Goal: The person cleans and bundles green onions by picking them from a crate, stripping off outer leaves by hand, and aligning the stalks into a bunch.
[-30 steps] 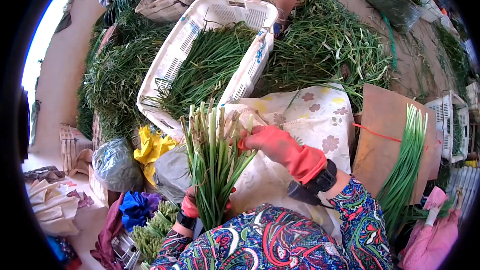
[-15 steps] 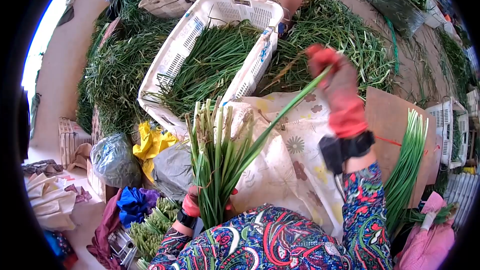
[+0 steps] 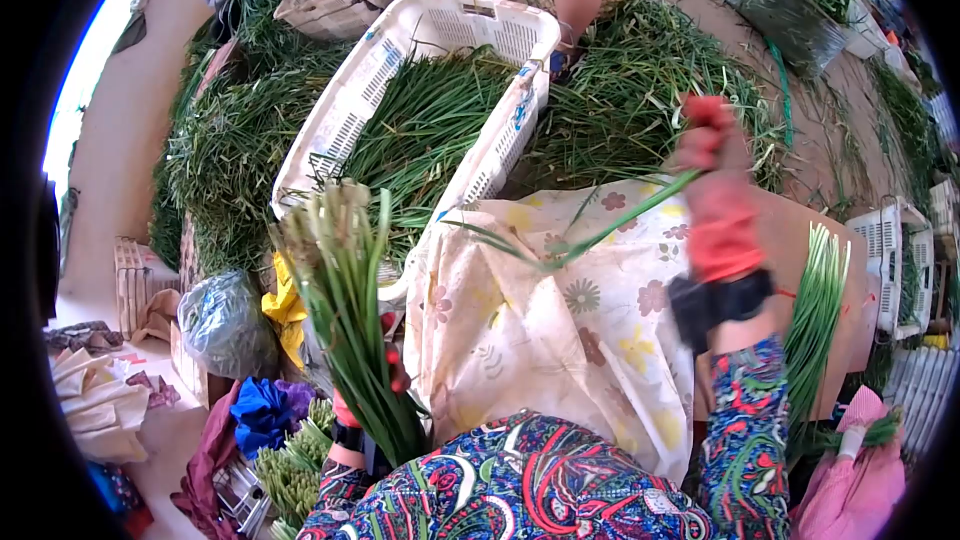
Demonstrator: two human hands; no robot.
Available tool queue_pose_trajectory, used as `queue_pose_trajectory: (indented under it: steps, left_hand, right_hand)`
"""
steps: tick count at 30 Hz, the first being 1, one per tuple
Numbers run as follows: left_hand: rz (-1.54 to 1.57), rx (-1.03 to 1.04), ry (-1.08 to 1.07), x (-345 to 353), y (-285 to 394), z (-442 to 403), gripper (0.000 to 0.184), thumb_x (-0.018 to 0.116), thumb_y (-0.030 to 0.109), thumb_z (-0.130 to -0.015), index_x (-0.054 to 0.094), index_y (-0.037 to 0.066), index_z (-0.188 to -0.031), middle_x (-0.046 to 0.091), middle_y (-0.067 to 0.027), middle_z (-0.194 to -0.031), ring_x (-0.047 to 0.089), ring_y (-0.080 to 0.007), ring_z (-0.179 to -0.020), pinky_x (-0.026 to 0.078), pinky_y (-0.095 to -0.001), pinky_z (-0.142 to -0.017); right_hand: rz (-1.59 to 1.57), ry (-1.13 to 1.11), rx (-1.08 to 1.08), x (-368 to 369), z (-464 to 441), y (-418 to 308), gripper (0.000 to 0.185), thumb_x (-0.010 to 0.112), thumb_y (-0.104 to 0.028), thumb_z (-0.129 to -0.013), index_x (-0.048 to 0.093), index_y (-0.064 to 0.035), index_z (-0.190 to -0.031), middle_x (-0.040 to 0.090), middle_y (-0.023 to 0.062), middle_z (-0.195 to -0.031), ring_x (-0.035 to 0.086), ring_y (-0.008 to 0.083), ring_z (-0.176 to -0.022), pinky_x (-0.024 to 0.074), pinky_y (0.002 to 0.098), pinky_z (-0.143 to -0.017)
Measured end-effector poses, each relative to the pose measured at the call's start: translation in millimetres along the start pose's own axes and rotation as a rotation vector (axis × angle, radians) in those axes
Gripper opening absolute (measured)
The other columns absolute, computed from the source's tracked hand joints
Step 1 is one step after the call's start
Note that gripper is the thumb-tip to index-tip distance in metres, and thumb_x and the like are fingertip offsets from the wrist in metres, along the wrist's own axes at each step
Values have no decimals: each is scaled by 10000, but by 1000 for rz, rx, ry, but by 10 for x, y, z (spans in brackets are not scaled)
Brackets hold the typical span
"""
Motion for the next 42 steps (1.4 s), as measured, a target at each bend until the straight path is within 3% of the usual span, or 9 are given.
queue_pose_trajectory:
  steps: [5,9,21,23,26,28,30,32,42]
  left_hand:
    - [-411,123,-198,142,30,-62,905,569,533,-749,145,40,-1377,232,-186,-1363,217,-306,-1261,162,-452,-1060]
    - [-345,46,305,-1264,-82,350,478,580,283,-831,451,31,-1215,521,-132,-1170,523,-219,-1041,439,-347,-882]
    - [-344,-296,223,84,271,51,406,641,249,-698,535,-20,-984,569,-144,-861,578,-248,-754,477,-347,-693]
    - [-499,-319,312,26,410,196,397,638,230,-702,544,-37,-979,583,-148,-878,589,-249,-760,486,-345,-701]
    - [-444,-391,342,168,443,264,449,621,215,-723,522,-57,-1067,581,-175,-993,608,-269,-811,499,-350,-728]
    - [-405,-408,347,304,328,230,503,593,206,-752,478,-68,-1157,546,-200,-1120,610,-275,-847,496,-349,-750]
    - [-284,-437,337,341,174,178,565,566,222,-764,413,-66,-1224,488,-207,-1204,583,-293,-927,481,-351,-800]
    - [-97,-461,191,280,33,122,660,569,249,-743,340,-61,-1278,413,-211,-1280,547,-316,-1001,460,-367,-854]
    - [147,-506,84,242,-262,97,812,633,237,-669,245,-11,-1338,315,-246,-1336,474,-362,-1103,290,-484,-1003]
  right_hand:
    - [-21,134,449,742,435,1671,172,551,-216,-806,563,-81,-700,453,-48,-572,320,33,-363,209,179,-311]
    - [-169,224,539,1123,564,2154,205,508,-231,-842,551,-93,-696,462,-22,-582,345,69,-352,271,188,-310]
    - [-632,-393,516,609,-49,1373,200,492,-281,-889,549,-97,-834,375,-89,-520,256,8,-359,163,181,-337]
    - [-449,-328,360,519,-193,825,225,473,-288,-900,561,-84,-866,418,-73,-562,297,-6,-393,222,182,-369]
    - [1005,81,-48,700,-65,532,244,490,-238,-889,566,-71,-1051,577,-18,-789,515,34,-608,365,176,-570]
    - [1217,-377,-372,737,154,920,225,541,-156,-845,566,-57,-1045,600,29,-942,548,115,-884,450,263,-744]
    - [1418,-930,-401,936,397,1169,257,582,-143,-789,573,-90,-1039,570,57,-1046,529,188,-1018,371,324,-929]
    - [1961,-887,-539,834,742,1506,307,529,-383,-775,571,-161,-982,549,-11,-1104,390,159,-1190,107,421,-1068]
    - [1691,-1171,-281,582,708,1593,201,548,-318,-795,609,-247,-973,599,-82,-984,519,52,-997,153,383,-1020]
Point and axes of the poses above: each hand's wrist, its own z-axis away from the middle knuckle, its own x-axis out of the palm, y = z × x, the point moved 1 cm from there along -z, towards the middle knuckle
